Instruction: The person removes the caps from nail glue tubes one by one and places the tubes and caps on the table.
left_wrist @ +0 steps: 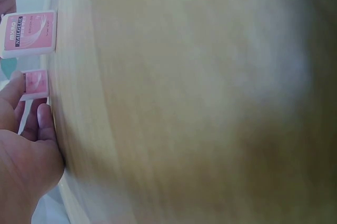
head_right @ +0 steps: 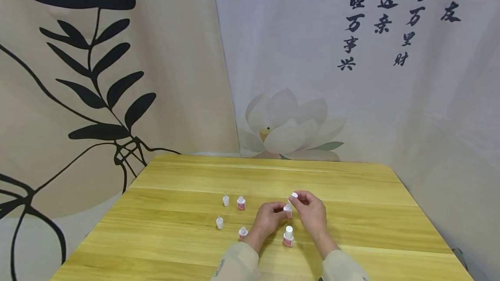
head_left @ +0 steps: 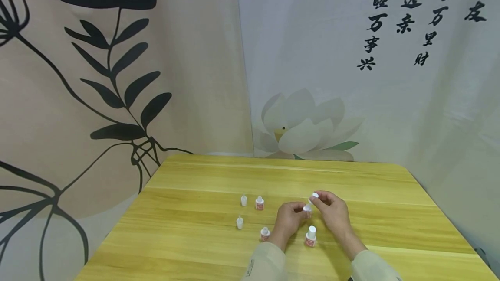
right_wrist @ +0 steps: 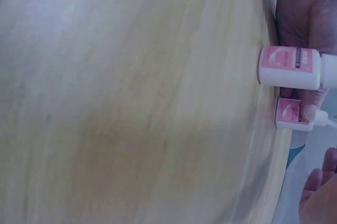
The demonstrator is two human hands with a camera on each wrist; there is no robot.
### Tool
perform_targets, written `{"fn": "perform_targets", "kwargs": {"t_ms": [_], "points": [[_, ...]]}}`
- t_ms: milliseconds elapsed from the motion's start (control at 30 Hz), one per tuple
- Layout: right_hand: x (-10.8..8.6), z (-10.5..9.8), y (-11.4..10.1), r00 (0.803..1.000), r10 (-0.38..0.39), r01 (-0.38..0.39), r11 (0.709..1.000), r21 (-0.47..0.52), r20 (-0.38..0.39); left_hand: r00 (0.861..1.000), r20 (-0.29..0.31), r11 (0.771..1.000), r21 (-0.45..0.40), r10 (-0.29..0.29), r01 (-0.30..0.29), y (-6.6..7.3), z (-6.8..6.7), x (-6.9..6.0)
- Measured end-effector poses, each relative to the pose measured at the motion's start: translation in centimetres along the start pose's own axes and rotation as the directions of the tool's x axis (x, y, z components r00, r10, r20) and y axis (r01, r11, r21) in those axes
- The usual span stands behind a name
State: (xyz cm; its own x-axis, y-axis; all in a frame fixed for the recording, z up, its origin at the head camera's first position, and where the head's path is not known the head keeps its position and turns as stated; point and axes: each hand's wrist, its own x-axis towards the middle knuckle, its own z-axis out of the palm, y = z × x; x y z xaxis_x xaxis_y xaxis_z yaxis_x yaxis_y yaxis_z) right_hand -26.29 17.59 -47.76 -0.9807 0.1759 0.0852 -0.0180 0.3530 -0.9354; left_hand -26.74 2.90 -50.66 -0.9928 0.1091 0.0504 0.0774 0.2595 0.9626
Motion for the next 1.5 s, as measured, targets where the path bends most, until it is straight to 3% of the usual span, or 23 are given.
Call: {"fn": "perform_targets", "kwargs": {"t_ms": [833, 1500], "points": [[-0.3, -1.2, 0.3, 0.999, 0.047, -0.046, 0.999, 0.029, -0.026, 1.0, -0.002, 0.999, -0.034, -0.018, 0.018, -0.1, 0.2, 0.0], [-0.4, -1.9, 0.7, 0.993, 0.108, -0.104, 0.991, 0.088, -0.039, 1.0, -0.011, 1.0, -0.015, -0.013, 0.013, -0.1, 0.2, 0.0]]}}
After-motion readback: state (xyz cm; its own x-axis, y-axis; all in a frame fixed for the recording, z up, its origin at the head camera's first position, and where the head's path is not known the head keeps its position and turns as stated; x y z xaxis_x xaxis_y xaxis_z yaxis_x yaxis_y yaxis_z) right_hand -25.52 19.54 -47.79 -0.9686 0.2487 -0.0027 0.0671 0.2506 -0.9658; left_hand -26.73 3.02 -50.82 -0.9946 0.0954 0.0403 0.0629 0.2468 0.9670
